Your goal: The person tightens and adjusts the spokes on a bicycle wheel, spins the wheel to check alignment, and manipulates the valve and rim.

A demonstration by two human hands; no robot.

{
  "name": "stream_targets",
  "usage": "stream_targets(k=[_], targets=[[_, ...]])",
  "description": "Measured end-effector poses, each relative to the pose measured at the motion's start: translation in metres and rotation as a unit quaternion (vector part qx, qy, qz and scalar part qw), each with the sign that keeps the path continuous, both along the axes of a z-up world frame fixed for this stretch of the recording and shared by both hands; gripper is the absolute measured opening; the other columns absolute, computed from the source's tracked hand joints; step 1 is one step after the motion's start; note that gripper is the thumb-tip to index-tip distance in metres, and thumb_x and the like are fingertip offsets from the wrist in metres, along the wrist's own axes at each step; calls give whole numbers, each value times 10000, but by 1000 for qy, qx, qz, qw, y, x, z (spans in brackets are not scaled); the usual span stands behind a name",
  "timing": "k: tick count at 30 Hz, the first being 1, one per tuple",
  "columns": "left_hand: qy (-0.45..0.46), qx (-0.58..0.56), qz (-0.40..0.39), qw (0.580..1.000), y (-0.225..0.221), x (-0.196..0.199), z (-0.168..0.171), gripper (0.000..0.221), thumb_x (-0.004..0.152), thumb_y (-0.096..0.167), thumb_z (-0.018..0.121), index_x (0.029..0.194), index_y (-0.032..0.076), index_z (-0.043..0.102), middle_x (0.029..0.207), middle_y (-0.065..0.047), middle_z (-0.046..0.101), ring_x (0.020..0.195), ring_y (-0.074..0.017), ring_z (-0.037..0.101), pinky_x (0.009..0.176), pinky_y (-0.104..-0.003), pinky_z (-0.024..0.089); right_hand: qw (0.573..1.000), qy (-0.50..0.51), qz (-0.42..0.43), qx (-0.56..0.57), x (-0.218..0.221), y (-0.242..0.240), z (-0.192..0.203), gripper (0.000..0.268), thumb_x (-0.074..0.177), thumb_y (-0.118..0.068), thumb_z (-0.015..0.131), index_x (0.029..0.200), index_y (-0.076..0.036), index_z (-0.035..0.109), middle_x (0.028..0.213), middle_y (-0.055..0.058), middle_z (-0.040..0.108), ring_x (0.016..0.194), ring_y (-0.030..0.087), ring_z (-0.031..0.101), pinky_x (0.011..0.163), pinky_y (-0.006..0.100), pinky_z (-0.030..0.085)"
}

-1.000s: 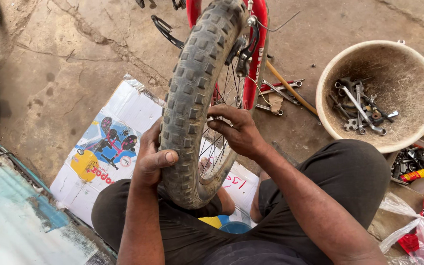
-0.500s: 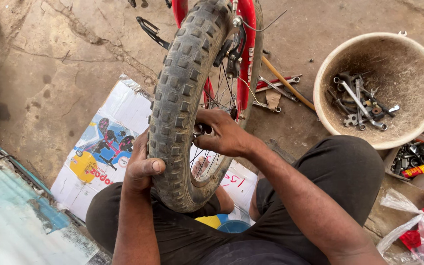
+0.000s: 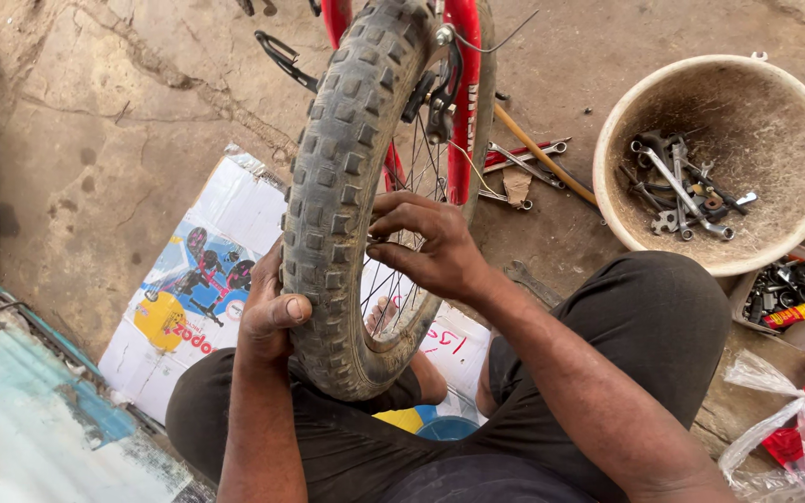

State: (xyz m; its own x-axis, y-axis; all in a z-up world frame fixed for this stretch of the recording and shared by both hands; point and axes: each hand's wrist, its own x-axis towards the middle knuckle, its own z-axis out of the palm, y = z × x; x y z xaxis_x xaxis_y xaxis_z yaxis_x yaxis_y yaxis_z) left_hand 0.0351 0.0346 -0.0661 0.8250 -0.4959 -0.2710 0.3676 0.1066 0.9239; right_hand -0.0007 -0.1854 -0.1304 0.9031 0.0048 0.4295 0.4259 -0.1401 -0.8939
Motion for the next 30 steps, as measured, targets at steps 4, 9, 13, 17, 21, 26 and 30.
stream_targets(k=[4, 9, 13, 17, 21, 26, 30], targets=[[-4, 4, 5, 1000, -1, -2, -1, 1145, 578, 582, 851, 1419, -119, 516, 1118, -208, 668, 980, -288, 682, 846, -400, 581, 997, -45, -66, -13, -5, 0, 3, 239, 939, -114, 806, 1019, -43, 592, 1271, 160, 672, 1110, 242, 741, 848, 307, 667], [-10, -18, -14, 1000, -1, 0, -1, 1073, 611, 559, 830, 1382, -129, 538, 1083, -224, 683, 931, -292, 700, 834, -405, 594, 981, -15, -110, -160, 3, 6, -6, 334, 877, -228, 847, 976, -58, 576, 1024, 93, 637, 888, 228, 694, 710, 349, 597], [-7, -14, -10, 1000, -1, 1, -1, 1104, 593, 581, 845, 1388, -120, 536, 1097, -210, 675, 948, -281, 685, 837, -397, 581, 986, -29, -37, -160, 5, -1, -8, 242, 957, -218, 794, 1081, -81, 639, 1043, 67, 646, 939, 214, 703, 769, 346, 611], [-11, 0, -5, 1000, 0, 0, -3, 1141, 581, 613, 850, 1391, -129, 541, 1117, -213, 677, 988, -288, 676, 863, -392, 569, 993, -5, 21, -113, 4, -5, -4, 215, 973, -201, 766, 1146, -91, 702, 1068, 52, 681, 977, 192, 717, 831, 352, 611], [-15, 1, -7, 1000, 3, 1, -4, 1175, 581, 618, 863, 1422, -129, 524, 1186, -214, 656, 1060, -290, 642, 917, -393, 534, 985, 147, 88, 2, 10, -11, 0, 280, 1004, -262, 710, 1189, -52, 714, 1097, 81, 721, 1047, 183, 695, 924, 370, 593], [-42, 31, 4, 999, 7, 3, -8, 1189, 568, 642, 849, 1421, -114, 512, 1217, -229, 656, 1099, -307, 653, 945, -419, 539, 949, 248, 153, 120, 14, -5, 5, 408, 1024, -300, 543, 1309, -16, 614, 1198, 104, 673, 1130, 181, 645, 989, 372, 550], [-64, 47, 8, 997, 10, 3, -15, 1212, 578, 670, 841, 1436, -119, 506, 1210, -236, 651, 1108, -327, 655, 948, -446, 551, 957, 258, 128, 39, 19, -2, -6, 388, 1024, -273, 513, 1244, 10, 660, 1104, 126, 704, 1025, 212, 683, 910, 366, 573]])
